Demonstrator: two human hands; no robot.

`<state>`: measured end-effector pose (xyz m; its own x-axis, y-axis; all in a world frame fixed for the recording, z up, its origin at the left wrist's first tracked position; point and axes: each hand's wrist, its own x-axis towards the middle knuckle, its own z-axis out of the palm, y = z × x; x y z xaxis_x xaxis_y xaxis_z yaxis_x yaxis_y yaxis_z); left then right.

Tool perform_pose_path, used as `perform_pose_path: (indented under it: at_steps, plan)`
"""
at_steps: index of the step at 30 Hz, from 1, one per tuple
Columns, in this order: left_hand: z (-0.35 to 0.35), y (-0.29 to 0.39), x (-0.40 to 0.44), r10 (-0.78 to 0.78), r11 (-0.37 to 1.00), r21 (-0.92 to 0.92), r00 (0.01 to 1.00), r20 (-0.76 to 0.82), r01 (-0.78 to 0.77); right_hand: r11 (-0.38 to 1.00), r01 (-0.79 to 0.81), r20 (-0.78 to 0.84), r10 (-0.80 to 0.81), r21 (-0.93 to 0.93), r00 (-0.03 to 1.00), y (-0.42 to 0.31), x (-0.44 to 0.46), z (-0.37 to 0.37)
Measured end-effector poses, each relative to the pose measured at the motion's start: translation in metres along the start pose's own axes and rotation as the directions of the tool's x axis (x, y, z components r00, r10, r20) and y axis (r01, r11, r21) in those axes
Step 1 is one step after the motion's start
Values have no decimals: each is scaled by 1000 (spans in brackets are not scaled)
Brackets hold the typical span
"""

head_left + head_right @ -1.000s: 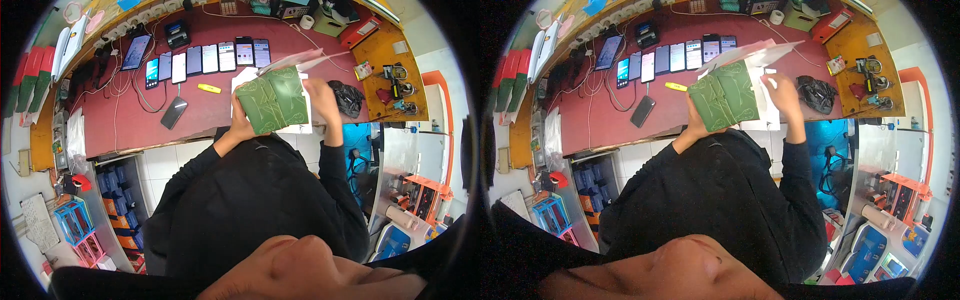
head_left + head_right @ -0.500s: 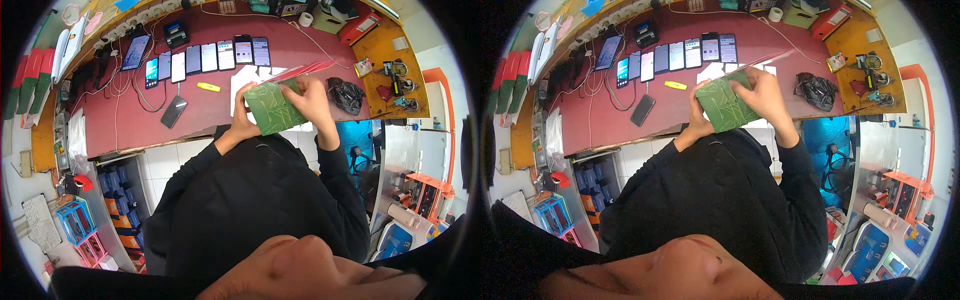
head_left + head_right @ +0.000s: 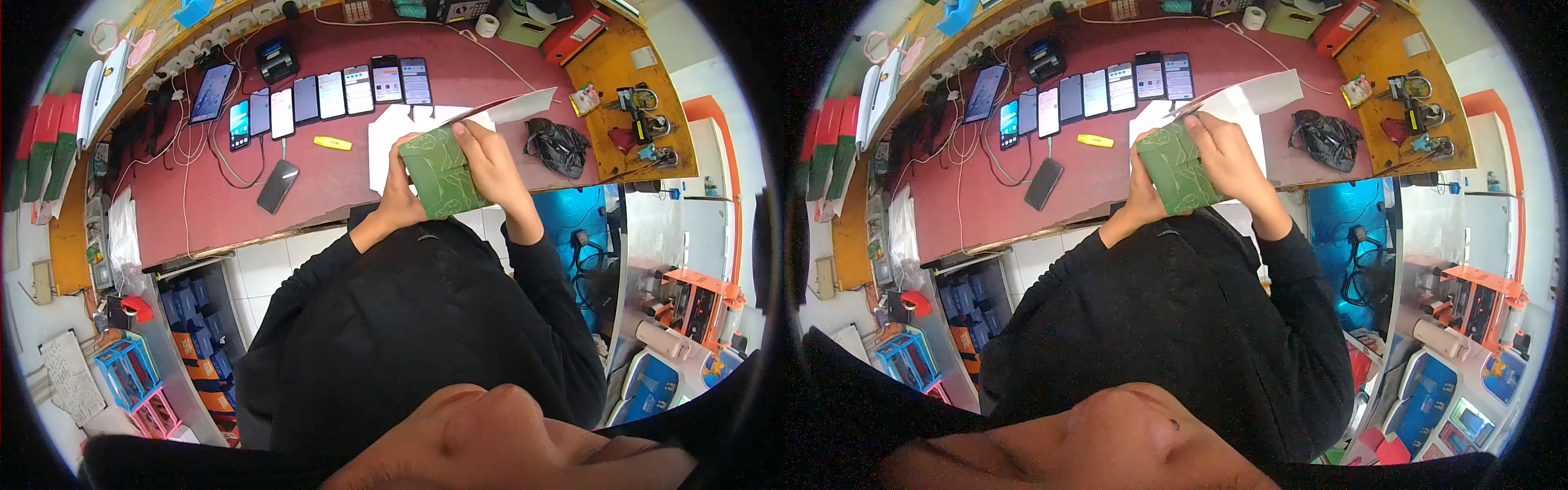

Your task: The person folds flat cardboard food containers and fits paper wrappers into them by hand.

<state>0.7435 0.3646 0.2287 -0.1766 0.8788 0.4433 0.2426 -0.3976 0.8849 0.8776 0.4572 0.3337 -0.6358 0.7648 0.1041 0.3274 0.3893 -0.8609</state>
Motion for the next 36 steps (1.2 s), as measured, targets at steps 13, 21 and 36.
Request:
perform_pose_path:
  at_steps: [13,21,36]
  plan:
    - [-11,25,2,-490,330,-904,868,81,271,735,656,-542,-486,170,685,65,9,-6]
    - [-18,23,-6,-503,332,-919,864,19,214,726,664,-632,-433,179,643,58,20,19]
    - [-79,-38,-106,-543,447,-871,711,-447,-206,687,706,129,-727,173,675,8,83,106]
